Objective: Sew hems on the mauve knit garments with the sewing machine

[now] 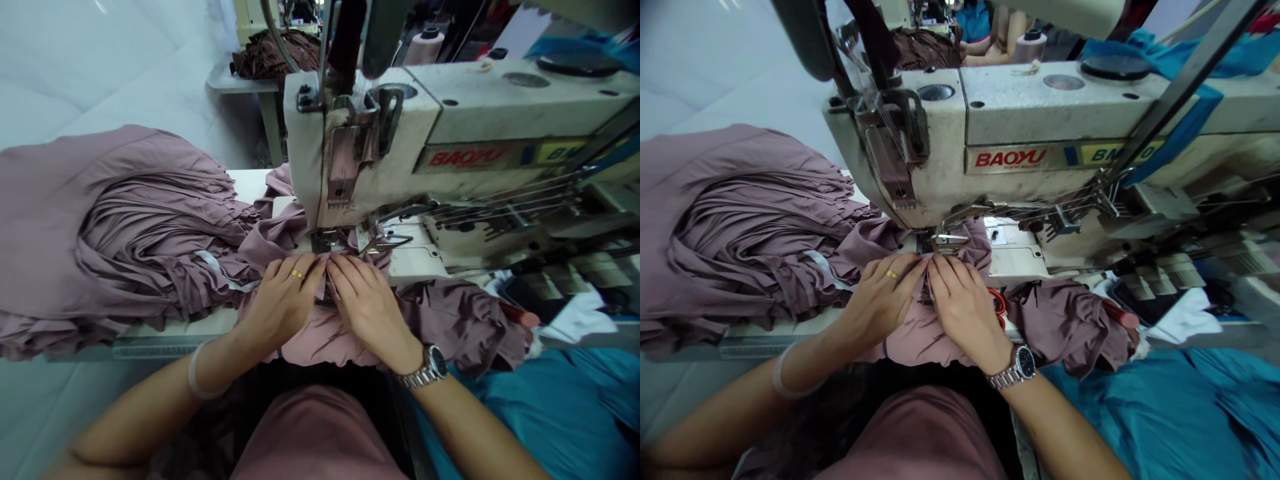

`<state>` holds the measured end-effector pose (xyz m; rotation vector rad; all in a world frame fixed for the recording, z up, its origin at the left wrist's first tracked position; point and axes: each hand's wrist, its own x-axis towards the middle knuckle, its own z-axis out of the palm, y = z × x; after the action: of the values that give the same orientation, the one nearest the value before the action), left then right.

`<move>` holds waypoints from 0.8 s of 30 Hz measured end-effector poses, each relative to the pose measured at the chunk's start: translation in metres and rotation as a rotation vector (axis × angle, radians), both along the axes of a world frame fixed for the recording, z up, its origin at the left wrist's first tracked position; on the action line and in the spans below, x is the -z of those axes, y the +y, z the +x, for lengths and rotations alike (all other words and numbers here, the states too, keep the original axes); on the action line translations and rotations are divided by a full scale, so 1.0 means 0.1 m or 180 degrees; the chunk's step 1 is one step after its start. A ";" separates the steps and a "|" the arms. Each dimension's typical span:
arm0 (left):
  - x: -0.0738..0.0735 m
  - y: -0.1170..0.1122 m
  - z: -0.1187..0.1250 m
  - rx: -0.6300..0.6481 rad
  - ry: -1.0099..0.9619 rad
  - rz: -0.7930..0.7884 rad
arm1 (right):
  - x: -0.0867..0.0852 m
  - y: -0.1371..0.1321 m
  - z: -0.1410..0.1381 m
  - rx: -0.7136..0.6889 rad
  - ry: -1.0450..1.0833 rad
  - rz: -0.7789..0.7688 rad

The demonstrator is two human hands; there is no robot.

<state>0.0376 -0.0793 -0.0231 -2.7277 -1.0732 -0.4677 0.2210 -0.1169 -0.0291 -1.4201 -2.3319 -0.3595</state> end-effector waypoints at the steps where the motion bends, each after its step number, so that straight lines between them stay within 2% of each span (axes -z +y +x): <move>1: 0.00 0.01 0.00 -0.0011 -0.0002 -0.0010 | 0.00 0.00 0.00 -0.0001 0.0005 -0.0014; 14: -0.07 0.06 0.01 -0.0117 0.0188 -0.0108 | -0.01 0.12 -0.04 0.0055 0.0135 -0.0149; 16: -0.08 0.09 -0.01 -0.0004 0.0126 -0.0089 | 0.00 0.13 -0.02 0.0010 0.0202 -0.0120; 21: -0.13 0.13 -0.10 0.0615 -0.0131 -0.0003 | 0.05 0.09 0.03 -0.0344 0.0693 0.0103; 24: -0.16 0.14 -0.13 0.0752 -0.0288 -0.0040 | 0.05 0.07 0.03 -0.0399 0.0845 0.0198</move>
<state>0.0242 -0.0652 -0.0072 -2.8833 -0.7768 -0.6261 0.2238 -0.1098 -0.0336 -1.2050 -2.1606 -0.1925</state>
